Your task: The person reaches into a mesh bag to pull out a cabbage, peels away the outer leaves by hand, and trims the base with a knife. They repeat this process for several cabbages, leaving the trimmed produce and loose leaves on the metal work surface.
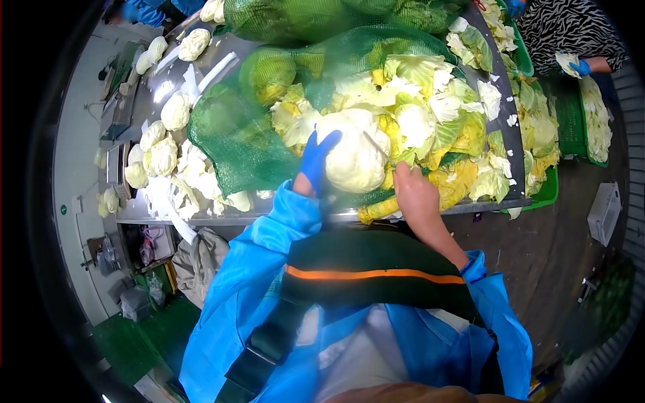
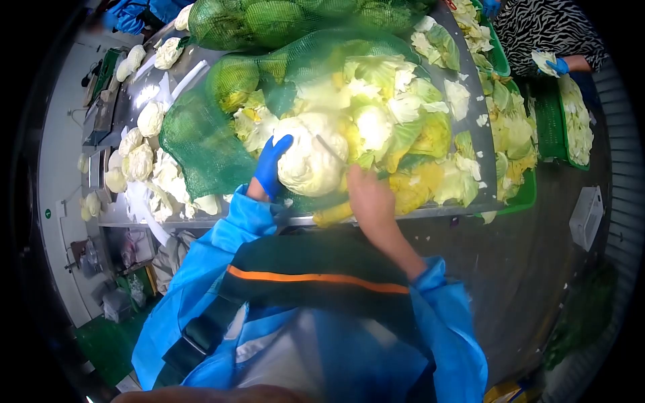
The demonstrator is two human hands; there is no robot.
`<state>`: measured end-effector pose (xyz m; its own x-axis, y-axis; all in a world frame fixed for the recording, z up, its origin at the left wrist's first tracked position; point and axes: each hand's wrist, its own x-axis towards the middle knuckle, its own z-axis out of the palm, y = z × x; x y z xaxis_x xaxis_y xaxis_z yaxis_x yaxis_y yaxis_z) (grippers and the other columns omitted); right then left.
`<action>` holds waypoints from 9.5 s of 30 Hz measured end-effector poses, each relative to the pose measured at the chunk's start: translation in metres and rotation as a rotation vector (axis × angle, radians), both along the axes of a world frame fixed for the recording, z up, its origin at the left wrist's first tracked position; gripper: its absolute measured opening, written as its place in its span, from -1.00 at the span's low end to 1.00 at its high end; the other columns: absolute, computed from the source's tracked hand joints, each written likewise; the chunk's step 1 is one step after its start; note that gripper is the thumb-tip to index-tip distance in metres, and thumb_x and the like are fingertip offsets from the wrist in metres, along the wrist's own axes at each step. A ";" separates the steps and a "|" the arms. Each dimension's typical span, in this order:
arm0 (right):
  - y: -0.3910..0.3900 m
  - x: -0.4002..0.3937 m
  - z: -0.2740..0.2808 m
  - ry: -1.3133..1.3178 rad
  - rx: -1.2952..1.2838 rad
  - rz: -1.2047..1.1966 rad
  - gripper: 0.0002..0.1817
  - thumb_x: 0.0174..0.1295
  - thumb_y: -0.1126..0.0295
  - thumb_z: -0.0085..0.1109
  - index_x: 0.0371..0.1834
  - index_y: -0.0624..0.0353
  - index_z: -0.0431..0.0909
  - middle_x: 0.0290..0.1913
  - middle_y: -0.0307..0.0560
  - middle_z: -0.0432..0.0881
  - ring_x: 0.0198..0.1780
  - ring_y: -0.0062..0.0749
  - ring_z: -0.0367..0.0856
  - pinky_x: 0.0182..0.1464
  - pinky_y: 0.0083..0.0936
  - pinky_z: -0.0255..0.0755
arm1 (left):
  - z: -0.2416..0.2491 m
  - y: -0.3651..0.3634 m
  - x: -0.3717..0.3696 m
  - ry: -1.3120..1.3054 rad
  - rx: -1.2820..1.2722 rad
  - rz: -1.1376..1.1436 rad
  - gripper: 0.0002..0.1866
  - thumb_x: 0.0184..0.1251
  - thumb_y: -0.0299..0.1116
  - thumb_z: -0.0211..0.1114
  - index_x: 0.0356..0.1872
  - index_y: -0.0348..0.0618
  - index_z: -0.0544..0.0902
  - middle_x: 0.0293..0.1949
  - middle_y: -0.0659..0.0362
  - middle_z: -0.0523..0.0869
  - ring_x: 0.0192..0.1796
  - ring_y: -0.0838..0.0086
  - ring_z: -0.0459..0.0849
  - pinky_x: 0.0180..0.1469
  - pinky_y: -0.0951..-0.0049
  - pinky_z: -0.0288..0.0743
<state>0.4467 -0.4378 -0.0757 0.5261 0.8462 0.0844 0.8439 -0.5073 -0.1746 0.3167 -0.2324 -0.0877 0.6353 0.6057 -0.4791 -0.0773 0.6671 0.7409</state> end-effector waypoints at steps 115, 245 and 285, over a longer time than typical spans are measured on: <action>0.008 -0.001 0.023 0.329 0.123 -0.009 -0.82 0.38 0.24 0.01 -0.19 0.11 0.37 -0.44 0.12 0.58 -0.48 0.03 0.62 -0.46 -0.12 0.49 | 0.035 -0.040 0.038 0.137 0.265 0.474 -0.38 0.30 -0.36 0.35 0.33 -0.31 0.32 0.17 0.08 0.56 0.14 0.35 0.57 0.21 0.39 0.46; -0.002 0.021 0.006 0.311 0.113 -0.178 -0.78 0.38 0.25 0.05 -0.24 0.17 0.32 -0.46 0.19 0.58 -0.46 0.19 0.57 -0.44 -0.01 0.42 | 0.054 -0.029 0.041 0.003 0.303 0.055 -0.55 0.25 -0.40 0.36 0.13 -0.38 0.53 -0.05 0.06 0.68 -0.06 0.37 0.67 0.01 0.37 0.55; 0.025 0.059 0.030 0.512 0.233 -0.288 -0.61 0.39 0.10 0.00 0.06 0.18 0.38 -0.21 0.27 0.63 -0.31 0.22 0.62 -0.31 -0.11 0.47 | 0.043 -0.048 0.044 0.053 0.412 0.145 -0.35 0.17 -0.45 0.40 0.28 -0.28 0.33 0.11 0.03 0.54 0.12 0.33 0.54 0.17 0.33 0.47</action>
<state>0.5054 -0.4132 -0.0460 0.7526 0.6544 -0.0734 0.4593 -0.6015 -0.6536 0.3609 -0.2806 -0.0444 0.5104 0.8342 -0.2086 -0.1036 0.3005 0.9481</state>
